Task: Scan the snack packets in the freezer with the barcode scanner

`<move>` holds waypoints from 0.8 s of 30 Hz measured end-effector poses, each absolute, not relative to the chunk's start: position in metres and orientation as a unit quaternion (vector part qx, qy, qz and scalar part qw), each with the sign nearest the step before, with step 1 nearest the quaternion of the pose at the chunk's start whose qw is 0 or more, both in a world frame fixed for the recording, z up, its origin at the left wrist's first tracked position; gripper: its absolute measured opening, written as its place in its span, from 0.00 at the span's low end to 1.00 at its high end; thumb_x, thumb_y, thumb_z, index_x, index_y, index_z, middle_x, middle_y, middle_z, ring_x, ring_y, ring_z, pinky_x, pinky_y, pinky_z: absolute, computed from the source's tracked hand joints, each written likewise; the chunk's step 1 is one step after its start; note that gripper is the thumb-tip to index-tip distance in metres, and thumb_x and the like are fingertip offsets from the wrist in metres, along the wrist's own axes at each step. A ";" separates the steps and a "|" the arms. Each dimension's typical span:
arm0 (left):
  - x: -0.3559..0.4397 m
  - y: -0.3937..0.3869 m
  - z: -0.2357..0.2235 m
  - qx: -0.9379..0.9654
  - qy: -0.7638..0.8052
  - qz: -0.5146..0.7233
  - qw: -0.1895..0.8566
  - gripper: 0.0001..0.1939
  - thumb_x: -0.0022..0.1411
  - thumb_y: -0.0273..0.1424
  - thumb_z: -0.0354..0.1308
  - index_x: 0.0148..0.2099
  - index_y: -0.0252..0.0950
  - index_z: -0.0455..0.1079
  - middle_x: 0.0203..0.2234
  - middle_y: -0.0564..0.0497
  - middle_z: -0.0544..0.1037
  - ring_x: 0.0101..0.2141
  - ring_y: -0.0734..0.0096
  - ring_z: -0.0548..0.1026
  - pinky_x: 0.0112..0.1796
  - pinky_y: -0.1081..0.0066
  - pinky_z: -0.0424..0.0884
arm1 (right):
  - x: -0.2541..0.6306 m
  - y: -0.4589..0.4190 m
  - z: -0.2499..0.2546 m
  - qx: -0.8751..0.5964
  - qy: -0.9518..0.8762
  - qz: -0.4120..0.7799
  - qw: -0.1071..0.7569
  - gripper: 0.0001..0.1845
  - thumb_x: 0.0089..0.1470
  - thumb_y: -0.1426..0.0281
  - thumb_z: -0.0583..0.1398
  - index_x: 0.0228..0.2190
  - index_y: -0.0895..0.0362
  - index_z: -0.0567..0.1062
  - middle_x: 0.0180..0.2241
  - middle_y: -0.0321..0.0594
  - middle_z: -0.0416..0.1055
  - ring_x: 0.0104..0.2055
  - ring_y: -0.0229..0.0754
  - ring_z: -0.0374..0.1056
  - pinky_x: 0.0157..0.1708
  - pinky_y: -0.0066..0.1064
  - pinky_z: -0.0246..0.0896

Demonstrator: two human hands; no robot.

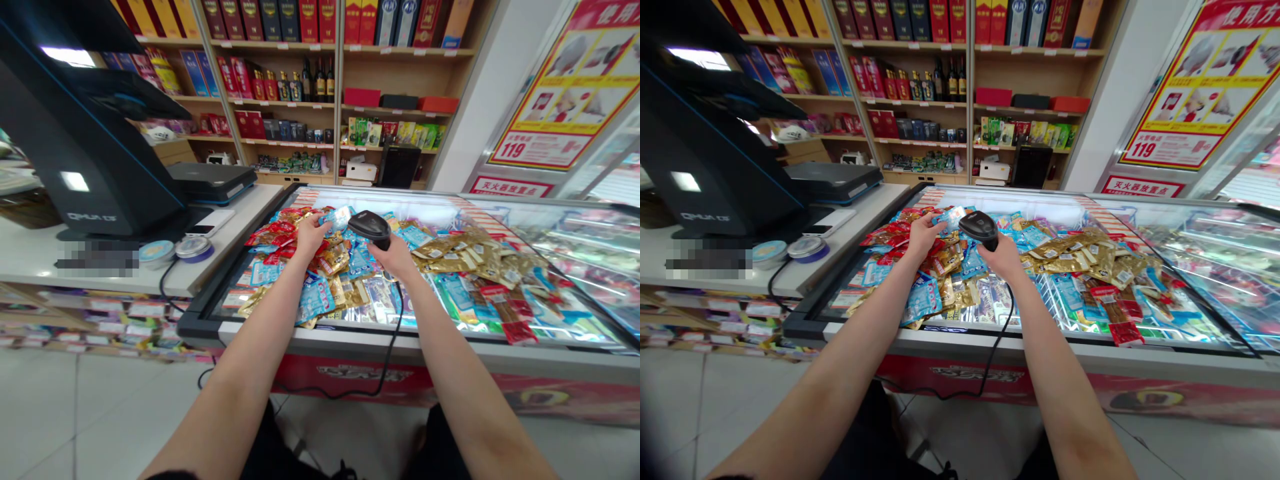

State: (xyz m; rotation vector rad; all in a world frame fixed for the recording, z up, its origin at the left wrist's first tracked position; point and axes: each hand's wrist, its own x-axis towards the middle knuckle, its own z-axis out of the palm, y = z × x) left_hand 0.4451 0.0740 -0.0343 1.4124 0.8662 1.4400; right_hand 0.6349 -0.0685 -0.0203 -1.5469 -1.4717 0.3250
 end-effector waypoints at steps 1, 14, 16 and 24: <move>0.446 0.076 -0.035 0.571 0.354 0.584 0.456 0.12 0.46 0.28 0.67 0.36 0.34 0.78 0.25 0.57 0.78 0.28 0.71 0.75 0.35 0.71 0.72 | 0.635 -0.069 -0.020 -0.632 -0.600 0.134 0.472 0.15 0.46 0.56 0.61 0.29 0.56 0.75 0.22 0.42 0.73 0.31 0.51 0.74 0.31 0.35 0.65; 0.453 0.073 -0.030 0.591 0.380 0.560 0.439 0.13 0.47 0.27 0.67 0.38 0.33 0.80 0.25 0.56 0.78 0.29 0.70 0.76 0.35 0.71 0.73 | 0.642 -0.070 -0.017 -0.624 -0.561 0.211 0.502 0.12 0.46 0.59 0.62 0.26 0.53 0.69 0.15 0.33 0.66 0.18 0.40 0.63 0.21 0.30 0.60; 0.459 0.072 -0.027 0.606 0.386 0.544 0.433 0.12 0.47 0.27 0.66 0.38 0.33 0.80 0.23 0.56 0.77 0.27 0.70 0.74 0.33 0.72 0.72 | 0.649 -0.073 -0.015 -0.617 -0.532 0.242 0.527 0.12 0.46 0.60 0.63 0.24 0.53 0.67 0.14 0.32 0.64 0.15 0.38 0.60 0.18 0.29 0.58; 0.527 0.049 -0.014 0.612 0.422 0.460 0.485 0.11 0.49 0.22 0.67 0.38 0.33 0.80 0.20 0.58 0.71 0.24 0.72 0.74 0.31 0.71 0.74 | 0.700 -0.112 0.002 -0.633 -0.392 0.263 0.614 0.12 0.44 0.66 0.65 0.23 0.52 0.65 0.13 0.32 0.64 0.12 0.36 0.57 0.11 0.28 0.55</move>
